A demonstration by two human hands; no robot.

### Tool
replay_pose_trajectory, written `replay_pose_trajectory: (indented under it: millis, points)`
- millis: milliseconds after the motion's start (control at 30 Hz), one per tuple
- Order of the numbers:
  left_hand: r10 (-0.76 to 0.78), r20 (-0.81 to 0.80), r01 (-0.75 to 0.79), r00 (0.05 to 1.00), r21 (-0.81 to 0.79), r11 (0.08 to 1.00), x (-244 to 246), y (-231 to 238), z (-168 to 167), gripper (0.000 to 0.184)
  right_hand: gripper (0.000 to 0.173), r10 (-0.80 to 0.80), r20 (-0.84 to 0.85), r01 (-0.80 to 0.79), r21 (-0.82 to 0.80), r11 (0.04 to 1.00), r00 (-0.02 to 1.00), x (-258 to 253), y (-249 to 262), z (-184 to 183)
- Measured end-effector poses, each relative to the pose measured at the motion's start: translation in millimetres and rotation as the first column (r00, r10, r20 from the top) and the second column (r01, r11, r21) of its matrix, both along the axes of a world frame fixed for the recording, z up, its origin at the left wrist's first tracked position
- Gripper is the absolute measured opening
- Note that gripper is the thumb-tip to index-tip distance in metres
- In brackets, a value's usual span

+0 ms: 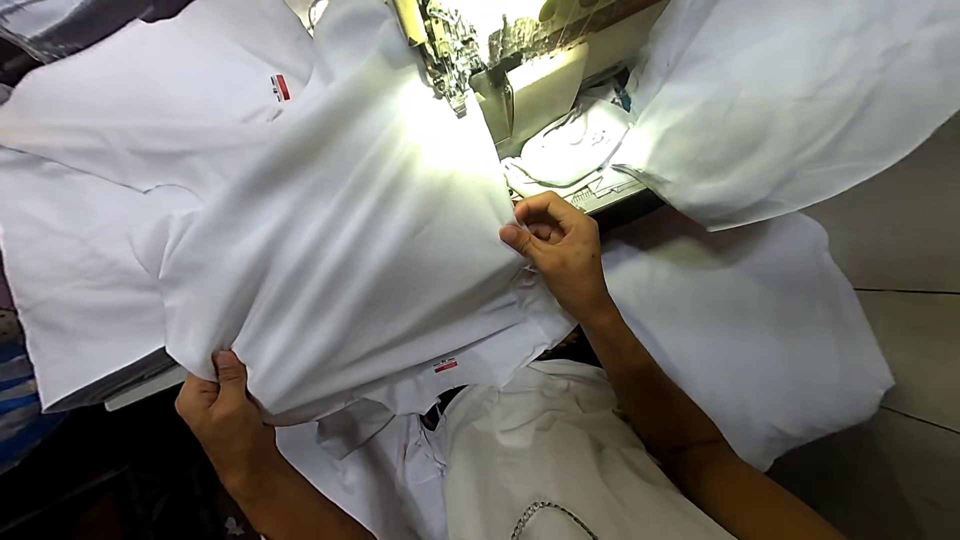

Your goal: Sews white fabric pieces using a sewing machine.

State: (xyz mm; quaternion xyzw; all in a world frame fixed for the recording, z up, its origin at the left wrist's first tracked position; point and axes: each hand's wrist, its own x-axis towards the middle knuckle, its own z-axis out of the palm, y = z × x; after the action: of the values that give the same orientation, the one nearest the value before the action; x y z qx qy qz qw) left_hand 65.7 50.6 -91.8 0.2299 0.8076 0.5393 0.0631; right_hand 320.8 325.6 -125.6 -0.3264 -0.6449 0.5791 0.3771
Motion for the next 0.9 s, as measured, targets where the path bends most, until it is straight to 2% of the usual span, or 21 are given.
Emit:
replay_pose_trajectory:
  millis: [167,367,500,633,900]
  points:
    - [0.005,0.004,-0.005,1.0,0.001,1.0,-1.4,-0.3,2.5,0.015,0.011,0.018,0.065,-0.016,-0.037,0.999,0.998,3.3,-0.8,1.6]
    - [0.0,0.05,-0.006,0.999,0.122,0.993,2.2,1.2,1.3,0.02,0.016,-0.134,0.095,0.132,0.025,0.991,0.986,2.0,-10.6,-5.6]
    - [-0.015,0.131,-0.001,0.991,0.125,0.992,9.4,-0.4,-9.8,0.021,0.027,-0.116,0.093,0.114,0.029,0.993,0.989,1.9,-9.3,-10.2]
    - [-0.021,0.194,-0.005,0.981,0.134,0.991,15.4,-2.5,-24.9,0.022,0.012,-0.131,0.113,0.131,0.012,0.991,0.985,5.1,-8.0,-10.2]
    - [-0.02,0.176,-0.006,0.984,0.149,0.989,9.0,0.2,-25.3,0.021,0.01,-0.128,0.066,0.127,0.005,0.992,0.99,2.3,-6.1,-8.9]
